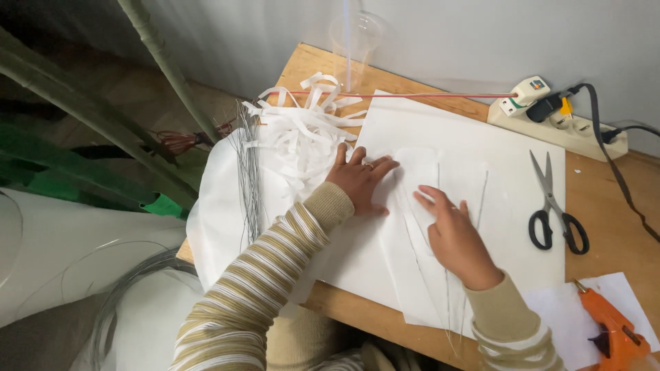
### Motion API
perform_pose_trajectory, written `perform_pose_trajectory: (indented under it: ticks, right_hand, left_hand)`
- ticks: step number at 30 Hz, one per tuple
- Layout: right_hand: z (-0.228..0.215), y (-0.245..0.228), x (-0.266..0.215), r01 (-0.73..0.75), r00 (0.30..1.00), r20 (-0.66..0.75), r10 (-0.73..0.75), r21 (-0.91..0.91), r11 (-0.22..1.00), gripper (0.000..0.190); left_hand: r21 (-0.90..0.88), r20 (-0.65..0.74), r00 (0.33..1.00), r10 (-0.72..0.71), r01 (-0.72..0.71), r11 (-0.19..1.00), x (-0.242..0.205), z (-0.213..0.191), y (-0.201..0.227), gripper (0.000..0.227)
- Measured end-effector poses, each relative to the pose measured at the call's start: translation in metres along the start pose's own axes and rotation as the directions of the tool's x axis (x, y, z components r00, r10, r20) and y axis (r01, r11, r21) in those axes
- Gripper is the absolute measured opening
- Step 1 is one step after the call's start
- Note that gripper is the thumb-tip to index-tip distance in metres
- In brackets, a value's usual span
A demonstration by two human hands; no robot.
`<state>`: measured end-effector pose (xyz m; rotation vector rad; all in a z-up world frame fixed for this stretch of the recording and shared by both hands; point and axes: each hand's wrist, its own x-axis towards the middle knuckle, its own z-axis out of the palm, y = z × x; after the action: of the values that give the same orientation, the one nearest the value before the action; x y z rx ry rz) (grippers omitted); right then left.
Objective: Attaching white fabric strips to metal wires using a hot glue gun and scissors to create craft components.
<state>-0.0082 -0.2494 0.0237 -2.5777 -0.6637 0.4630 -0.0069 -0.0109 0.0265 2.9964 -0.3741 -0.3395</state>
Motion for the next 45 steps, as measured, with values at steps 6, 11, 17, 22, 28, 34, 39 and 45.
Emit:
perform_pose_trajectory:
  ticks: [6,11,17,22,28,34,39,45]
  right_hand:
    - [-0.003,0.046,-0.01,-0.217,0.976,-0.029,0.217,-0.23,0.949,0.064]
    - [-0.013,0.047,-0.014,-0.202,0.978,-0.102,0.181,-0.266,0.943,0.06]
    - [-0.009,0.026,-0.032,-0.009,0.973,-0.223,-0.056,-0.279,0.96,0.043]
    - [0.013,0.033,-0.023,0.009,0.973,-0.21,-0.092,-0.366,0.931,0.032]
    - [0.001,0.041,-0.014,0.033,0.946,-0.295,-0.133,-0.321,0.946,0.022]
    - [-0.044,0.003,-0.007,-0.087,0.949,-0.284,0.138,0.188,0.978,0.04]
    - [-0.067,-0.034,-0.003,0.056,0.97,-0.225,0.09,0.566,0.822,0.05]
    - [-0.065,-0.012,-0.026,-0.019,0.967,-0.245,0.065,0.184,0.983,0.049]
  left_hand:
    - [0.011,-0.053,0.998,-0.029,0.03,1.0,0.012,-0.008,0.0,0.089]
    - [-0.044,-0.25,0.968,-0.029,0.019,0.999,0.029,-0.001,-0.005,0.053]
    - [-0.086,-0.566,0.824,-0.02,-0.034,0.996,0.01,0.007,-0.018,0.014]
    - [0.008,-0.675,0.735,0.064,-0.08,0.997,0.009,0.024,-0.011,0.013]
    - [-0.042,-0.671,0.735,0.098,-0.17,0.985,0.013,0.02,0.002,0.035]
    - [-0.263,-0.287,0.958,-0.015,-0.064,0.963,0.007,-0.029,0.025,0.062]
    - [-0.327,-0.297,0.955,0.015,-0.116,0.938,0.03,-0.003,0.041,0.029]
    - [-0.855,-0.248,0.9,-0.357,-0.03,0.518,0.045,0.02,0.02,0.024]
